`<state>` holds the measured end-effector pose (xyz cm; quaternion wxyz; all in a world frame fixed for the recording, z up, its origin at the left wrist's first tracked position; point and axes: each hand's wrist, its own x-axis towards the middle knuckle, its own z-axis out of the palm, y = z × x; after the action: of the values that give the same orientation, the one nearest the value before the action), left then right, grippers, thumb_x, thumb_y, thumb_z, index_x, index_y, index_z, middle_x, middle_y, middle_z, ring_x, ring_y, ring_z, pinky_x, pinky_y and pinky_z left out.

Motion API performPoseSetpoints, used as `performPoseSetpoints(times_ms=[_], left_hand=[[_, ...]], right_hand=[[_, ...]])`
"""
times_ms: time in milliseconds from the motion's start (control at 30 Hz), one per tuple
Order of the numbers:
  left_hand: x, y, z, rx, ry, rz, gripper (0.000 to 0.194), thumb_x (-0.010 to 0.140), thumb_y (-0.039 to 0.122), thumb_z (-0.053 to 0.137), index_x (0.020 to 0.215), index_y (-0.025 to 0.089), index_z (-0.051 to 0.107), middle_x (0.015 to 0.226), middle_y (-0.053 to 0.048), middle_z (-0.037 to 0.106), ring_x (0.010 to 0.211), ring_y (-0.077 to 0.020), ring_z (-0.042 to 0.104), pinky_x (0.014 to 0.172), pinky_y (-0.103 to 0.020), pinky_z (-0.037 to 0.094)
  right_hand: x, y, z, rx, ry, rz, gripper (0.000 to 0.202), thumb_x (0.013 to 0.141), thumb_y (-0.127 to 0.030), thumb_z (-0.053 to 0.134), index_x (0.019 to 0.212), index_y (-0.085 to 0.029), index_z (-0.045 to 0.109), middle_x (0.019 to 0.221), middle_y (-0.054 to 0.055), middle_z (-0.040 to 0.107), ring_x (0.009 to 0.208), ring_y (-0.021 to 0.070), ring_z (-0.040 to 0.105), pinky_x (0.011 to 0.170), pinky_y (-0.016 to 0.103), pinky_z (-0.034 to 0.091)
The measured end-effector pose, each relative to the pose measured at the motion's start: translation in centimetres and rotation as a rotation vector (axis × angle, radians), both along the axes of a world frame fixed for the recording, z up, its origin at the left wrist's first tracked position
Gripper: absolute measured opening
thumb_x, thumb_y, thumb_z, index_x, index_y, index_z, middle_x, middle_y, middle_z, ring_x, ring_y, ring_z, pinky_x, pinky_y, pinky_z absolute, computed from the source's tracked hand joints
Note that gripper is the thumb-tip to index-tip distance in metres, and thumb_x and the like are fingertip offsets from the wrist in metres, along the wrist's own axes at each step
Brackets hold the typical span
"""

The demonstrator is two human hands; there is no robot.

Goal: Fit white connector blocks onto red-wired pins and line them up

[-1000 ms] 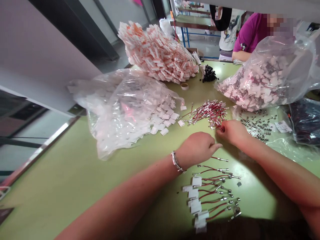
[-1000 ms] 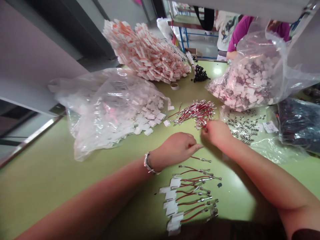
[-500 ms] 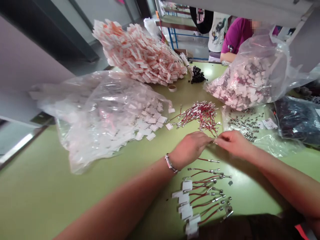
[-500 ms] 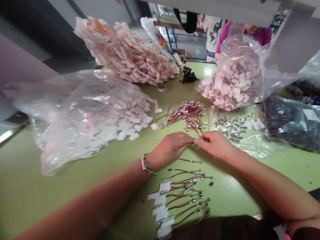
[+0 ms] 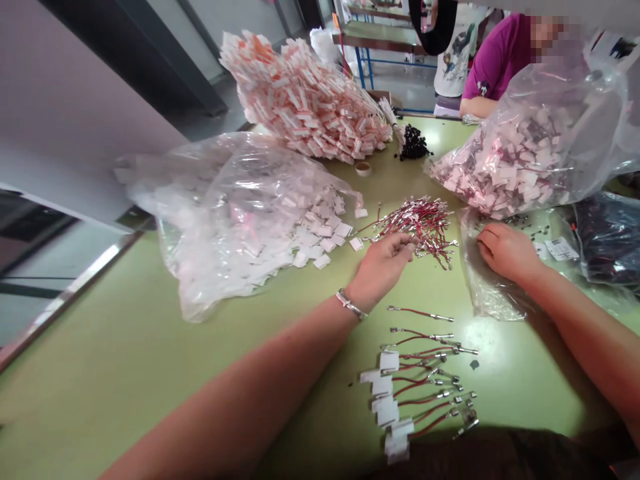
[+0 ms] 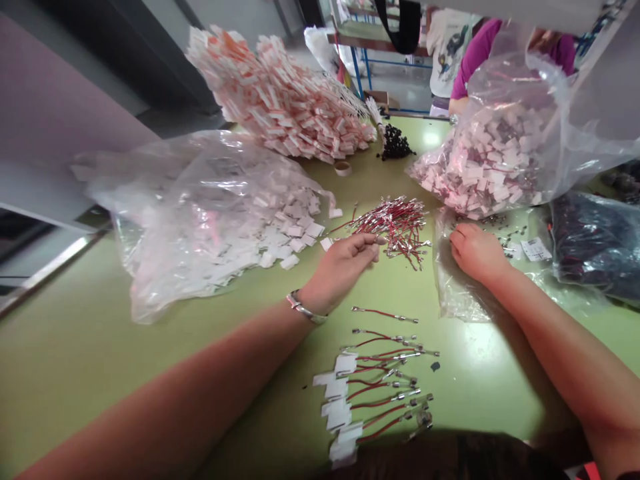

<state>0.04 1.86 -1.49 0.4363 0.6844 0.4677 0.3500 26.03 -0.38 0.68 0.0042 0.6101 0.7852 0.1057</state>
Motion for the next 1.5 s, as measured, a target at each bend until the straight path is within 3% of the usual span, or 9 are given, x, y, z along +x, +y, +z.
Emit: performPoseSetpoints(times_ms=[100, 300, 433, 600, 867, 1033, 1167, 1300, 1500], left_hand=[[0.4, -0.7, 0.6, 0.000, 0.019, -0.071, 0.021, 0.086, 0.033, 0.049, 0.079, 0.017, 0.061, 0.067, 0.001, 0.057, 0.063, -0.0109, 0.051, 0.060, -0.024, 0.042], [1.1, -1.9, 0.7, -0.040, 0.011, -0.204, 0.023, 0.087, 0.031, 0.048, 0.074, 0.017, 0.061, 0.060, 0.004, 0.050, 0.056, -0.0084, 0.044, 0.056, -0.022, 0.036], [1.0, -1.9, 0.7, -0.025, 0.044, -0.236, 0.027, 0.088, 0.030, 0.046, 0.068, 0.017, 0.058, 0.057, 0.004, 0.048, 0.054, -0.0079, 0.041, 0.054, -0.022, 0.034], [0.7, -1.7, 1.1, -0.030, 0.106, -0.307, 0.031, 0.090, 0.030, 0.043, 0.063, 0.017, 0.052, 0.055, 0.004, 0.046, 0.054, -0.0081, 0.042, 0.054, -0.022, 0.034], [0.7, -2.1, 0.9, 0.029, 0.120, -0.347, 0.028, 0.090, 0.030, 0.041, 0.072, 0.017, 0.058, 0.057, 0.004, 0.047, 0.055, -0.0089, 0.042, 0.055, -0.022, 0.035], [0.8, -2.0, 0.6, 0.070, 0.161, -0.386, 0.025, 0.090, 0.028, 0.042, 0.075, 0.017, 0.059, 0.062, 0.003, 0.051, 0.057, -0.0090, 0.043, 0.057, -0.022, 0.036], [0.6, -1.8, 0.3, 0.107, 0.201, -0.423, 0.029, 0.092, 0.028, 0.041, 0.070, 0.017, 0.055, 0.060, 0.004, 0.048, 0.057, -0.0089, 0.042, 0.057, -0.022, 0.035], [0.3, -1.8, 0.3, 0.268, 0.401, -0.465, 0.033, 0.095, 0.032, 0.038, 0.072, 0.017, 0.057, 0.062, 0.002, 0.053, 0.058, -0.0102, 0.045, 0.057, -0.023, 0.034], [0.5, -2.1, 1.0, 0.505, 0.843, -0.629, 0.016, 0.090, 0.019, 0.045, 0.087, 0.020, 0.061, 0.077, 0.000, 0.066, 0.064, -0.0134, 0.055, 0.052, -0.025, 0.028]], right_hand=[[-1.2, -0.8, 1.0, 0.021, 0.253, -0.086, 0.027, 0.088, -0.024, 0.043, 0.101, -0.014, 0.065, 0.085, 0.010, 0.068, 0.072, 0.0217, 0.059, 0.062, 0.032, 0.037], [-5.9, -2.5, -0.3, -0.080, 1.023, 0.100, 0.019, 0.085, -0.033, 0.054, 0.091, -0.023, 0.069, 0.082, 0.002, 0.070, 0.073, 0.0158, 0.062, 0.068, 0.031, 0.048], [-7.3, -2.8, -1.2, -0.205, 1.181, 0.030, 0.017, 0.083, -0.034, 0.056, 0.086, -0.023, 0.069, 0.067, -0.001, 0.064, 0.058, 0.0119, 0.057, 0.055, 0.028, 0.047], [-7.3, -3.1, -0.7, -0.400, 1.311, -0.098, 0.019, 0.083, -0.036, 0.055, 0.076, -0.020, 0.061, 0.058, -0.003, 0.056, 0.043, 0.0076, 0.048, 0.038, 0.022, 0.038], [-7.0, -3.1, -1.1, -0.406, 1.196, -0.034, 0.022, 0.084, -0.034, 0.053, 0.069, -0.020, 0.057, 0.053, -0.005, 0.052, 0.044, 0.0074, 0.044, 0.044, 0.023, 0.036], [-6.9, -3.6, -1.2, -0.302, 1.256, -0.097, 0.021, 0.084, -0.037, 0.052, 0.075, -0.020, 0.059, 0.057, -0.005, 0.053, 0.043, 0.0080, 0.044, 0.043, 0.023, 0.036], [-7.0, -3.7, -1.0, -0.279, 1.139, 0.027, 0.019, 0.085, -0.033, 0.051, 0.074, -0.020, 0.059, 0.057, -0.004, 0.054, 0.050, 0.0089, 0.047, 0.051, 0.023, 0.038], [-6.6, -3.7, -0.5, -0.323, 1.019, 0.071, 0.020, 0.083, -0.030, 0.051, 0.067, -0.020, 0.057, 0.055, -0.004, 0.052, 0.053, 0.0098, 0.046, 0.054, 0.024, 0.037], [-6.9, -4.2, -0.2, -0.571, 0.953, -0.065, 0.023, 0.081, -0.028, 0.053, 0.059, -0.019, 0.054, 0.051, -0.002, 0.054, 0.048, 0.0100, 0.045, 0.050, 0.024, 0.035]])
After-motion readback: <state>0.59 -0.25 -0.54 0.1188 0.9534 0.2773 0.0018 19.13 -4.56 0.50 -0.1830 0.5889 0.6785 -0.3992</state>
